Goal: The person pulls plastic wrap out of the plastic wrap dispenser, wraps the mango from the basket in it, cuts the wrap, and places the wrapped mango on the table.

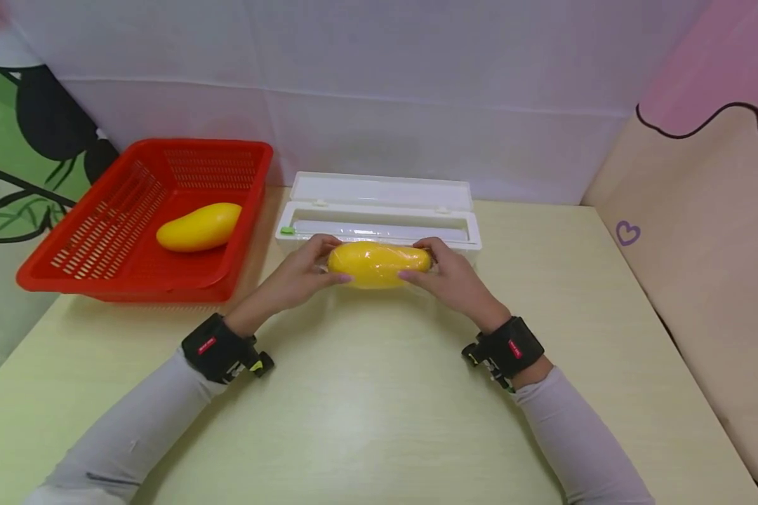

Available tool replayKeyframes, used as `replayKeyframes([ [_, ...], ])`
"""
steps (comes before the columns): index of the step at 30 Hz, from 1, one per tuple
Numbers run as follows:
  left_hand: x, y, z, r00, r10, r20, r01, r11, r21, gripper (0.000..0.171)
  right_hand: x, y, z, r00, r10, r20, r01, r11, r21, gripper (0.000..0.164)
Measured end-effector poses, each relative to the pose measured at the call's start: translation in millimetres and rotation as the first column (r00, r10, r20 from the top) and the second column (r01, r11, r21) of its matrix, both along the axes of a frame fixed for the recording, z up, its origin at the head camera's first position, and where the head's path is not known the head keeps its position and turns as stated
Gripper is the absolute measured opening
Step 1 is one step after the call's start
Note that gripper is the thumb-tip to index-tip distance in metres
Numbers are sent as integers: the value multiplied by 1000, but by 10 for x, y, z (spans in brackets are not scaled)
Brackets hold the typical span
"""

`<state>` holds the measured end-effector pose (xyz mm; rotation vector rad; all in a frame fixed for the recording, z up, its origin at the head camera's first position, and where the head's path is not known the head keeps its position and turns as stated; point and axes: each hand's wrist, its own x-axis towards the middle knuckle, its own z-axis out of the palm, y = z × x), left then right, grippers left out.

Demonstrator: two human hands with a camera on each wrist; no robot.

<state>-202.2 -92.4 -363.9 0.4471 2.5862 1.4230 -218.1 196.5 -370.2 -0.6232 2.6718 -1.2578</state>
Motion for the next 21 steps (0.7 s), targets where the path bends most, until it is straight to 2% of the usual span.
replayKeyframes([
  [4,-16,10,-4,1000,1,-9,-1,999,-32,60,14,1,-7,999,-27,-40,29,998,59,57],
  [9,-16,15,3,999,-8,-38,4,996,-84,57,32,-28,-13,996,-22,-83,31,994,109,51],
  [21,-60,3,-7,998,-18,-56,9,988,-157,52,66,-127,30,995,-77,-70,88,980,181,52],
])
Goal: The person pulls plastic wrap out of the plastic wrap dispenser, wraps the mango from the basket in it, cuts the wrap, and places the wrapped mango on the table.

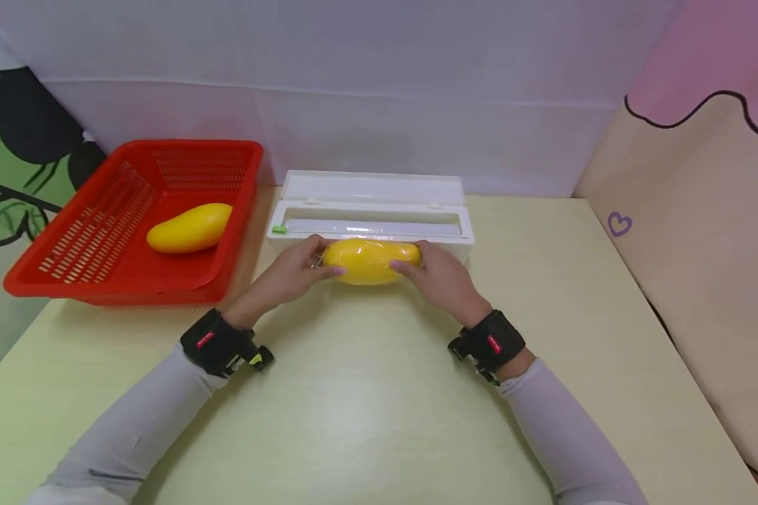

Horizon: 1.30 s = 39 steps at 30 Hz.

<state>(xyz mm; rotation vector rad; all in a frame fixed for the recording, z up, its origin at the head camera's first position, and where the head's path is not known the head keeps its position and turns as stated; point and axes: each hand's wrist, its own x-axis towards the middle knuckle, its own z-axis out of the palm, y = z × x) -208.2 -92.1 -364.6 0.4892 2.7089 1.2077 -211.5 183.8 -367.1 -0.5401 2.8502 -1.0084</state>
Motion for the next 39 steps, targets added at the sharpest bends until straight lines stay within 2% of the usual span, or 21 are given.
replayKeyframes([
  [3,-15,7,6,1000,3,18,-3,1000,-11,51,-3,-16,21,1000,-19,22,19,1000,14,55],
  [8,-19,28,37,995,31,90,-30,1000,-7,52,-20,-53,11,998,-37,53,36,999,29,57],
  [15,-38,42,-1,987,48,154,-50,999,12,50,-37,-111,-25,994,-74,81,69,995,69,60],
  [23,-69,46,-58,985,34,171,-46,997,68,46,-30,-140,-18,990,-97,102,83,988,129,64],
  [28,-61,38,-58,983,58,176,-73,994,79,48,-15,-174,23,988,-100,114,81,984,161,67],
  [33,-36,36,-52,979,84,184,-97,993,66,49,8,-176,32,988,-99,116,80,985,151,66],
  [39,-21,35,-33,980,67,185,-76,996,43,48,34,-154,0,990,-106,97,97,991,93,66],
])
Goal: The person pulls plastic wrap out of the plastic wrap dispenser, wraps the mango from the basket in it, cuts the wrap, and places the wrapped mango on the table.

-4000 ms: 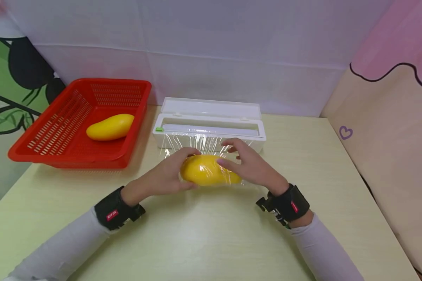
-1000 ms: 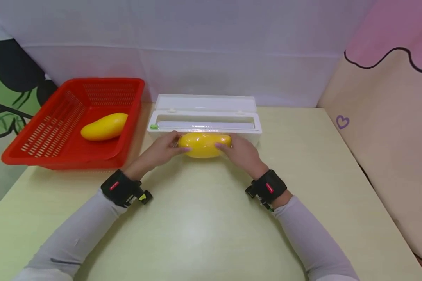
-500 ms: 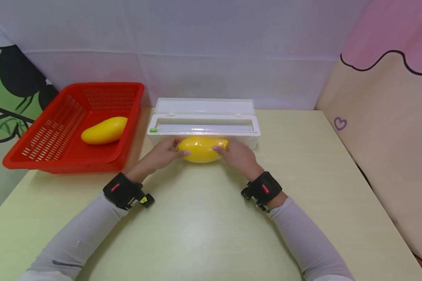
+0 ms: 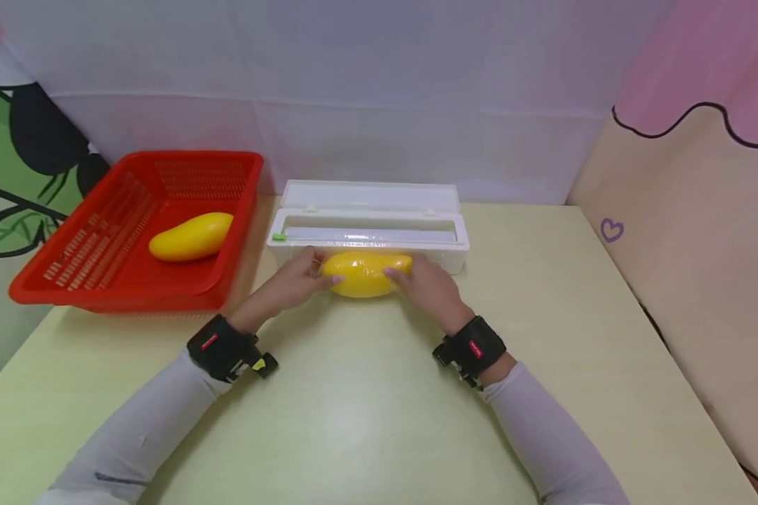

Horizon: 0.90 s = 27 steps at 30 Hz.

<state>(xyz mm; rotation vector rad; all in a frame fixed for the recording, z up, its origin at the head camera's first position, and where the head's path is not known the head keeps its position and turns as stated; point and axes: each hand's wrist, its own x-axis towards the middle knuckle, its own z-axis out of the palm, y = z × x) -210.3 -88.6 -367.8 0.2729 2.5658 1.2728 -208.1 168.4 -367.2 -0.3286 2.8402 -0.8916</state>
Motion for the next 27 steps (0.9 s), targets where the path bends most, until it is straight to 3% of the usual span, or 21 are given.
replayKeyframes([
  [5,14,-1,1,1000,0,-8,-1,999,-46,49,34,22,-25,1000,0,5,0,1000,-15,68],
  [11,22,17,24,998,-14,-67,4,990,-140,49,50,23,2,1000,13,-5,-13,1000,-17,62],
  [20,56,54,74,986,-34,-166,-10,966,-258,43,124,-24,7,983,63,-174,-24,976,217,47],
  [27,32,35,96,978,-70,-194,8,953,-303,35,148,11,55,983,112,-143,-68,956,286,47],
])
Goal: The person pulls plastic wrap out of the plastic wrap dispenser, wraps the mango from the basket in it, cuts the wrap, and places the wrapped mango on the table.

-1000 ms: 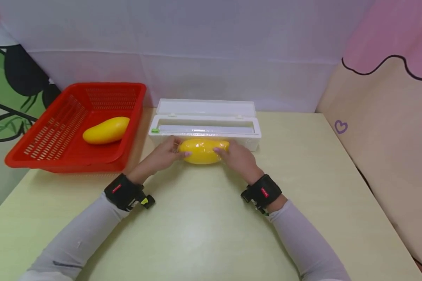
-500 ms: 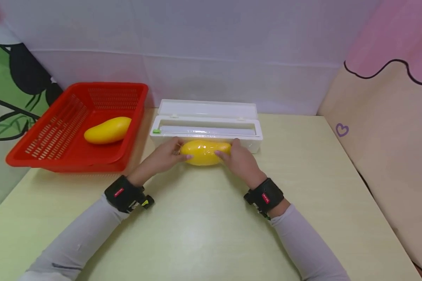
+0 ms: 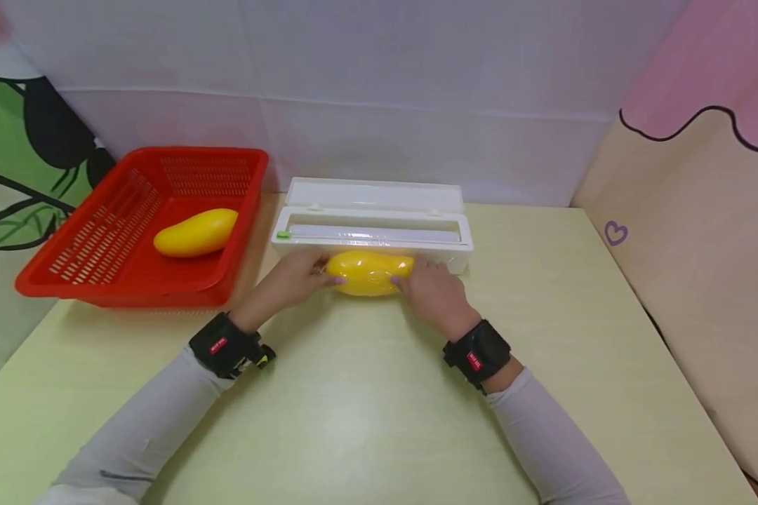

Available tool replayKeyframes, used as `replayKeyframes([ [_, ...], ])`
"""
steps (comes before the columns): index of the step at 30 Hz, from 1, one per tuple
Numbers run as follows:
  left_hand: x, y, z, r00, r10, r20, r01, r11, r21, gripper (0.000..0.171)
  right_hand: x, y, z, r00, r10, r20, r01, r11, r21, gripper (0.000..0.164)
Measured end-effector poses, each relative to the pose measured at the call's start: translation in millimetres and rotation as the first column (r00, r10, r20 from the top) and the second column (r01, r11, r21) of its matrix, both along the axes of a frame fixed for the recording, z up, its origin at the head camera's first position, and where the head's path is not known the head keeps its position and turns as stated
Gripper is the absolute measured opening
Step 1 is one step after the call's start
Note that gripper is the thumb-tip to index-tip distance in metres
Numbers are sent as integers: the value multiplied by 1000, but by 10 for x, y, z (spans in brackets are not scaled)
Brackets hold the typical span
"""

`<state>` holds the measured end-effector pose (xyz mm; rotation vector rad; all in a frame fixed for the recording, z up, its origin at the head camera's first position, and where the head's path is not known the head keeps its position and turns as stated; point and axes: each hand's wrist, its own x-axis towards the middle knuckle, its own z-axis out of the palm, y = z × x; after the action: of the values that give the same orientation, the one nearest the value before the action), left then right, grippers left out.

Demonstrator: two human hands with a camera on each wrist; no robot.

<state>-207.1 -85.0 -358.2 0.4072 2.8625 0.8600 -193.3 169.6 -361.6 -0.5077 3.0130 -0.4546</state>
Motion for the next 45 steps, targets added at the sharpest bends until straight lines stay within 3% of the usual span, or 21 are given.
replayKeyframes([
  [8,-4,-22,-10,1000,-24,-4,24,999,29,32,-33,33,-41,997,12,75,-10,999,-37,52],
  [15,-11,-21,-27,999,-42,34,41,999,29,38,-51,53,-52,993,72,92,-65,995,-75,57],
  [22,-5,-62,16,995,-70,69,66,997,49,51,-47,65,38,987,15,163,-6,999,-53,76],
  [27,0,-102,45,994,-67,90,63,997,48,57,-63,61,76,980,14,199,3,996,-89,79],
  [32,0,-138,76,996,-67,57,64,996,53,53,-84,74,110,974,20,226,5,994,-110,77],
  [37,1,-158,102,996,-57,68,52,996,66,52,-82,93,154,972,1,237,24,994,-103,75],
  [45,21,-157,154,994,-41,97,37,998,49,52,-86,119,161,985,3,174,15,995,-100,61],
])
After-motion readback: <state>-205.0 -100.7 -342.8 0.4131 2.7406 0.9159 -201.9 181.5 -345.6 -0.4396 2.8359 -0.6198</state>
